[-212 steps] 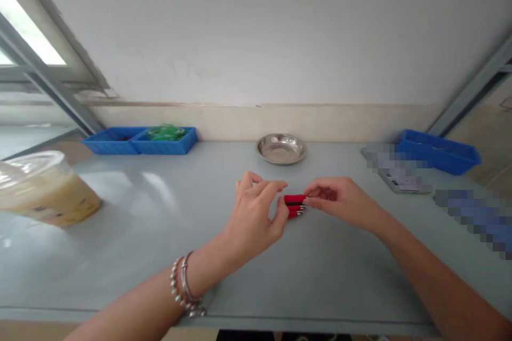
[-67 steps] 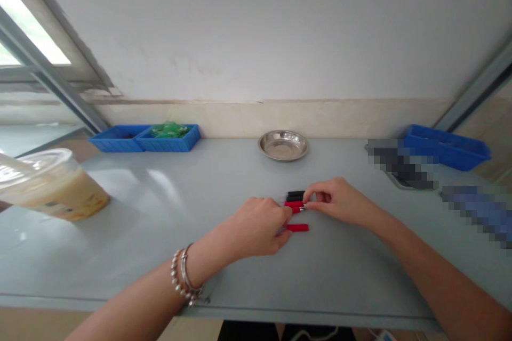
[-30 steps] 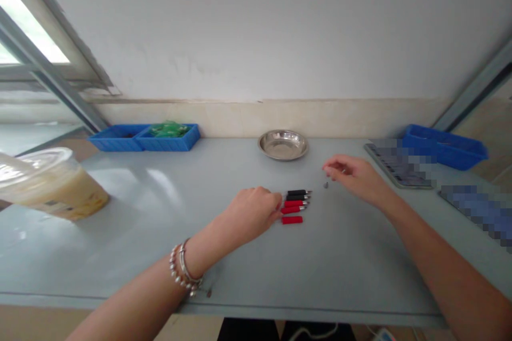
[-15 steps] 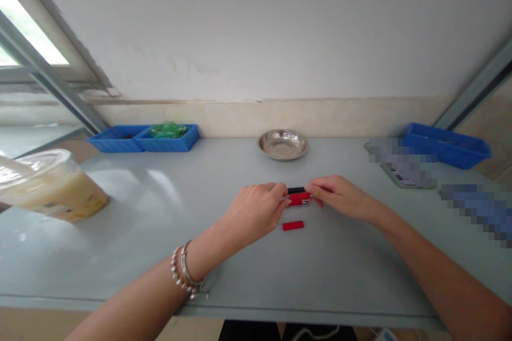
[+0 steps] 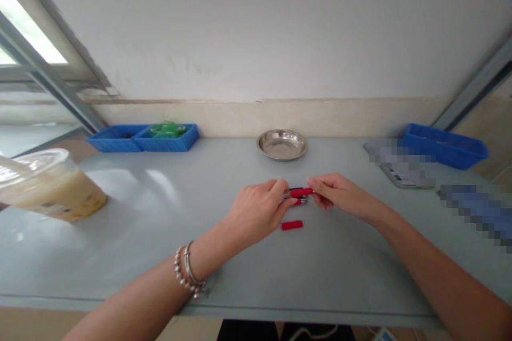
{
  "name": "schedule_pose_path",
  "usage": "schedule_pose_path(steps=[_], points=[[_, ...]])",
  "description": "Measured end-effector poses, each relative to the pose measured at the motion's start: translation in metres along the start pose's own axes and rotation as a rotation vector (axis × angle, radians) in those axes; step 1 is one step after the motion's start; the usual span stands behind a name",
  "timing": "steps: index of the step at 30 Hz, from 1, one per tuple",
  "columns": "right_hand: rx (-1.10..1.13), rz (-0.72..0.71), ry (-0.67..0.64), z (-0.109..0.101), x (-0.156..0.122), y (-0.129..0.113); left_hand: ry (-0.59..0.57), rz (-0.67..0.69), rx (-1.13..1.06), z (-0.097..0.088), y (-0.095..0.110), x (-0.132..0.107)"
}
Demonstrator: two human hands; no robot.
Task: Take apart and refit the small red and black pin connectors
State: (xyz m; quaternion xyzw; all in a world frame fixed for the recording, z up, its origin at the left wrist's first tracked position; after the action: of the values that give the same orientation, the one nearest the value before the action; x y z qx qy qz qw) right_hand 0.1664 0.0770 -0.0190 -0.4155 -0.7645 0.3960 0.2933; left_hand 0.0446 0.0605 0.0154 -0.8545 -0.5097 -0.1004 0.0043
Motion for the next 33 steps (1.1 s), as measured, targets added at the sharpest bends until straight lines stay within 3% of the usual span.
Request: schedule_pose_path(steps=[7,10,14,23,27,33], points=[[-0.112,-0.1,0.103,-0.003,0.002,-0.009,-0.037,0.001,0.001,0.002,0.001,0.0],[-0.057,-0.115,0.13,-0.004,0.002,-0.01,-0.051,-0.007,-0.03,0.004,0.0,0.0],[0.05,-0.088,0.137,-0.006,0.001,-0.007,-0.028,-0.025,-0.07,0.005,-0.002,0.0],[-0.022,-0.098,0.084,-0.006,0.001,-0.008,-0.025,-0.03,-0.055,0.006,-0.002,0.0],[0.048,-0.088,0.104,-0.007,-0.001,-0.009,-0.055,-0.035,-0.157,0.006,-0.002,0.001],[0.173,-0.103,0.152,-0.009,-0.002,-0.014,-0.2,-0.091,-0.441,0.005,-0.005,0.004]])
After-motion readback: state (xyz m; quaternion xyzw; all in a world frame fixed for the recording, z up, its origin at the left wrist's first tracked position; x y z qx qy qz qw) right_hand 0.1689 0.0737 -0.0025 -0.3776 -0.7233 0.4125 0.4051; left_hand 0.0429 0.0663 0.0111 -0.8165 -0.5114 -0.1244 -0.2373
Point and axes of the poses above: each hand's wrist, its own x-axis towards the middle knuckle, its own z-axis out of the palm, y = z × x, the point moved 7 cm from there along x, towards the middle knuckle, and after that the axes turned 13 degrees about -z, right-handed, at the moved point
